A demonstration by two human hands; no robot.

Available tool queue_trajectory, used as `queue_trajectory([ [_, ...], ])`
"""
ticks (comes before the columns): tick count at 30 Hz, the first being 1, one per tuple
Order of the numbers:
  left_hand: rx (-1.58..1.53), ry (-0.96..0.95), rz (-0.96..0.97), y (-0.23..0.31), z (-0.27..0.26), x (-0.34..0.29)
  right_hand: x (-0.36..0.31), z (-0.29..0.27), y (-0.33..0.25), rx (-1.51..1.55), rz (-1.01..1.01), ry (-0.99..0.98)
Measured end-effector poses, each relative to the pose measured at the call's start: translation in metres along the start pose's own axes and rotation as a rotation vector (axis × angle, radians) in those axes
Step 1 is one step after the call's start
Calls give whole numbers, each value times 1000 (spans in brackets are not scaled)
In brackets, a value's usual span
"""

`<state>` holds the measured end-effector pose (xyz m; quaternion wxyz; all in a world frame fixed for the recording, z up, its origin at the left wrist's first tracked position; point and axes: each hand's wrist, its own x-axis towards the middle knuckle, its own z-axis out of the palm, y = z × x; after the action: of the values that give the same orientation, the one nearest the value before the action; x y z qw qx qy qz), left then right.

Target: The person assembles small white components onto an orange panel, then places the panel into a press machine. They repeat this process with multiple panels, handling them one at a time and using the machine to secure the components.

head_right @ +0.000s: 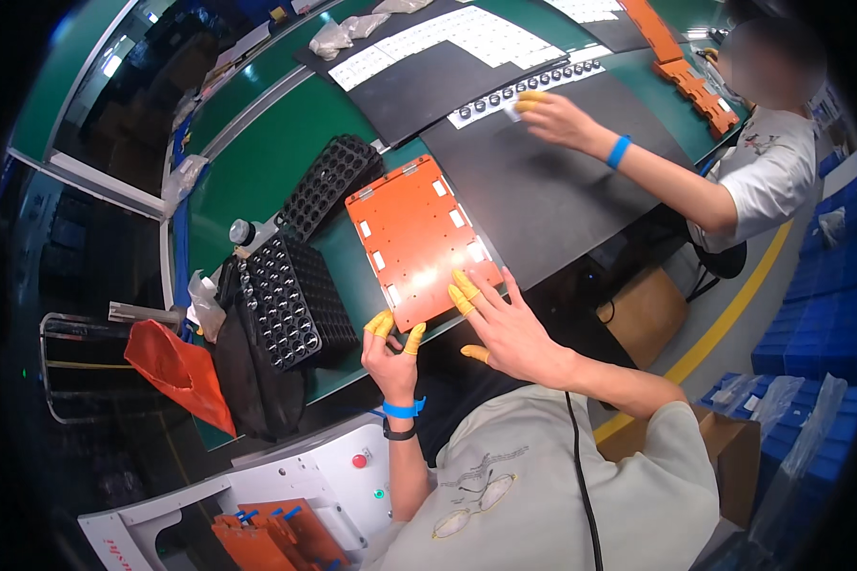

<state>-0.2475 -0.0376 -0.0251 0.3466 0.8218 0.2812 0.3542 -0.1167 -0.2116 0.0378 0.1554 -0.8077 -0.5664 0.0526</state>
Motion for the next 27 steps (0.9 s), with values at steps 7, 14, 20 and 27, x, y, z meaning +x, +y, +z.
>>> queue_trajectory([
  [7,-20,-11,-17,4,-1,1,32,6,6,-6,-23,61],
  [14,-34,2,-8,0,1,-2,62,18,13,-6,-73,167],
  [20,9,0,13,-3,0,0,85,31,20,-44,-86,213],
  [27,-25,-3,-4,3,0,-1,105,41,24,-70,-74,217],
])
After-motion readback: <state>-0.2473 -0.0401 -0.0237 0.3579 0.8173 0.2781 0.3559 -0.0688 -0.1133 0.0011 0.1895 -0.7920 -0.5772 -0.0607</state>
